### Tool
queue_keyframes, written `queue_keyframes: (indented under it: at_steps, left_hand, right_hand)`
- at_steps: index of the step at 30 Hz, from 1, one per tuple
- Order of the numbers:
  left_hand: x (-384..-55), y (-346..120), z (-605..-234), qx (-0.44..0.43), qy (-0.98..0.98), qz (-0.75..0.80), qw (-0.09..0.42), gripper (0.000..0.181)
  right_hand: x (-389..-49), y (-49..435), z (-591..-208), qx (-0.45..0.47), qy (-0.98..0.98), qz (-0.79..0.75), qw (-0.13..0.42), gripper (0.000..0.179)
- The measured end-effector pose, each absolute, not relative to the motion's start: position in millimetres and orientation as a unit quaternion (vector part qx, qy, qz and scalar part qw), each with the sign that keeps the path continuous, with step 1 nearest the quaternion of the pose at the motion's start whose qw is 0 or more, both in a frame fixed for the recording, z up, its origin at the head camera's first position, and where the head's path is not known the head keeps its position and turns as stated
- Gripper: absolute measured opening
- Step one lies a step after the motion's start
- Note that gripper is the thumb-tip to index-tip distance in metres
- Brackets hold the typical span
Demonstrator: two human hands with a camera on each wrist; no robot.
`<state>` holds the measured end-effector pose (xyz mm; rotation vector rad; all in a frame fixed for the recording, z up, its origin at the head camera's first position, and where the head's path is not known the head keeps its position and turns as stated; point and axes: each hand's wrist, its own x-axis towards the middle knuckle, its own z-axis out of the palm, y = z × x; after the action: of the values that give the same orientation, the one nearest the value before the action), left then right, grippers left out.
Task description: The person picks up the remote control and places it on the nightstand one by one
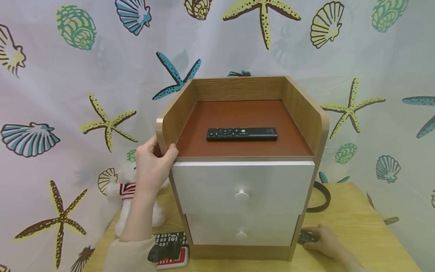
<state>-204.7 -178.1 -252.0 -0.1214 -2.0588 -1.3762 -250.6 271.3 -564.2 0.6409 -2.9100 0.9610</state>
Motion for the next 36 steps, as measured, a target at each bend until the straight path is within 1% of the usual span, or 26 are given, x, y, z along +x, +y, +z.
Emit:
queue_keyframes:
  at_steps: [3, 8, 15, 18, 24, 30, 36]
  left_hand:
    - [-204.8, -178.6, -252.2, -0.048, -0.784, -0.524, 0.329, 0.027]
    - [-204.5, -178.8, -252.2, -0.046, -0.786, -0.521, 0.331, 0.026]
    - [-204.3, -178.6, -252.1, -0.045, -0.786, -0.521, 0.329, 0.027]
    - [-204.6, -178.5, -252.2, -0.046, -0.786, -0.522, 0.329, 0.028]
    - [-204.3, -178.9, -251.8, -0.046, -0.784, -0.524, 0.330, 0.027]
    - [-203.6, -178.7, -251.4, -0.049, -0.785, -0.524, 0.329, 0.028]
    - [-203.7, -178.5, -251.4, -0.049, -0.785, -0.524, 0.325, 0.028]
  right_hand:
    - [-252.6, 272.8, -563.5, 0.229, -0.915, 0.333, -0.008, 0.051]
    - [-253.3, 274.4, -563.0, 0.230, -0.901, 0.366, -0.038, 0.049]
    - [-250.0, 276.0, -561.8, 0.245, -0.900, 0.361, -0.018, 0.046]
    - [-247.5, 277.3, -559.5, 0.246, -0.902, 0.355, -0.021, 0.046]
    - [-243.6, 282.4, -555.4, 0.237, -0.902, 0.360, -0.039, 0.047]
    - [-237.9, 289.6, -548.8, 0.218, -0.902, 0.371, -0.043, 0.047]
    - [-226.8, 297.6, -525.6, 0.179, -0.902, 0.386, -0.070, 0.050]
